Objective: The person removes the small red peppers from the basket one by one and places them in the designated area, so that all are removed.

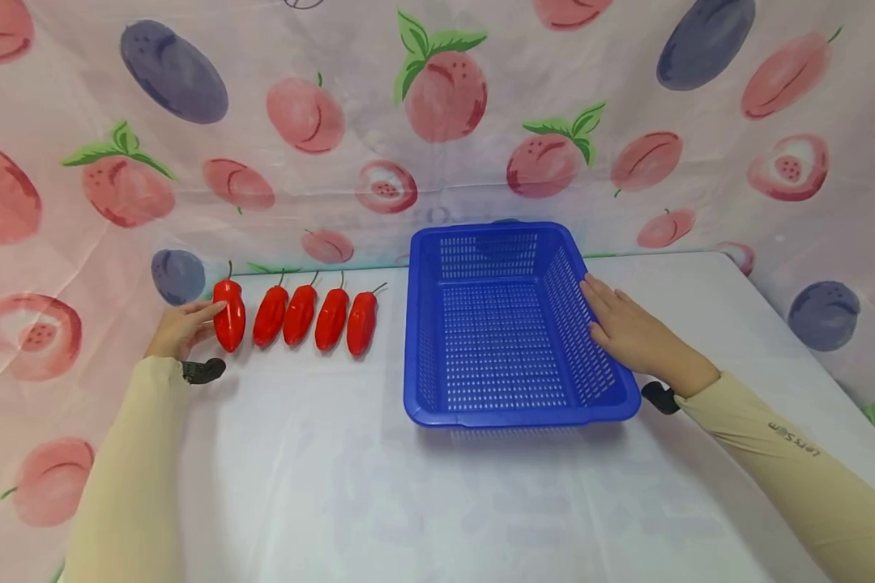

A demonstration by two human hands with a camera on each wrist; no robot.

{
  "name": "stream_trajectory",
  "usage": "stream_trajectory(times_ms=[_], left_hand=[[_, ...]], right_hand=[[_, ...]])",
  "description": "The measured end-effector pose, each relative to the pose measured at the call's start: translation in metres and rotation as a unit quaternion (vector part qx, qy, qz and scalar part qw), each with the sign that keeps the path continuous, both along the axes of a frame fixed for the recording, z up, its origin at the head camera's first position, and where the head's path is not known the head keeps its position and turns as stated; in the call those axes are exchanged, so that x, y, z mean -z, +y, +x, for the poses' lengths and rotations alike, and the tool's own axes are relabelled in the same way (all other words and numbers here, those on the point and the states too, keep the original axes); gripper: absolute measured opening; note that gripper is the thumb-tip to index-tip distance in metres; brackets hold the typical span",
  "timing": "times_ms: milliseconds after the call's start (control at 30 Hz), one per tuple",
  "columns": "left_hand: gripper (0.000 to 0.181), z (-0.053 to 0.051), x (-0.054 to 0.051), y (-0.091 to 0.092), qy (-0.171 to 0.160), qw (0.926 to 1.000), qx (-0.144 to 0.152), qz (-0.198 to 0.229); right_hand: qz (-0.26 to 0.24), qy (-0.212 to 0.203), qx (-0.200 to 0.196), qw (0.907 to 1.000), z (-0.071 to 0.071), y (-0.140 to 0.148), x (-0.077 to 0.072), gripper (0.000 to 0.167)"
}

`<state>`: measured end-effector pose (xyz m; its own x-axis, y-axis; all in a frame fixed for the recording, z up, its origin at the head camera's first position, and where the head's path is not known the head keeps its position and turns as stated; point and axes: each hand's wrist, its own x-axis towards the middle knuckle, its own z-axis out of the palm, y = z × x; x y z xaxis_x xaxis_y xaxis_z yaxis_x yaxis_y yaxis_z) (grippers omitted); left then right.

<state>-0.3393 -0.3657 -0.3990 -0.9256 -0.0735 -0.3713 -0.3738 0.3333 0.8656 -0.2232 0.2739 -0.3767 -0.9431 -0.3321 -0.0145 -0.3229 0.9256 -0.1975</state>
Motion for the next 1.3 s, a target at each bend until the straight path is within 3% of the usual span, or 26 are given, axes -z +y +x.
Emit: stream_trajectory(times_ms=[100, 267, 700, 900, 1300], left_hand=[[0.051, 0.000, 0.003, -0.002, -0.005, 0.9995, 0.010, -0.030], [0.085, -0.002, 0.008, -0.003, -0.018, 0.9982, 0.014, -0.055], [0.086, -0.001, 0.019, -0.002, -0.036, 0.9989, 0.006, -0.029], [0.091, 0.000, 0.020, -0.001, -0.059, 0.9970, 0.004, -0.050], [0.095, -0.002, 0.025, 0.001, -0.053, 0.9959, 0.002, -0.073]], right_hand=[[0.000, 0.003, 0.000, 1.0000, 0.001, -0.001, 0.000, 0.061], [0.002, 0.007, -0.001, 1.0000, 0.001, -0.001, -0.001, 0.061], [-0.002, -0.003, -0.002, 1.0000, 0.001, -0.001, 0.000, 0.061], [0.000, -0.004, -0.001, 1.0000, 0.001, 0.000, 0.001, 0.061], [0.000, -0.009, 0.000, 1.0000, 0.000, 0.000, 0.001, 0.061]])
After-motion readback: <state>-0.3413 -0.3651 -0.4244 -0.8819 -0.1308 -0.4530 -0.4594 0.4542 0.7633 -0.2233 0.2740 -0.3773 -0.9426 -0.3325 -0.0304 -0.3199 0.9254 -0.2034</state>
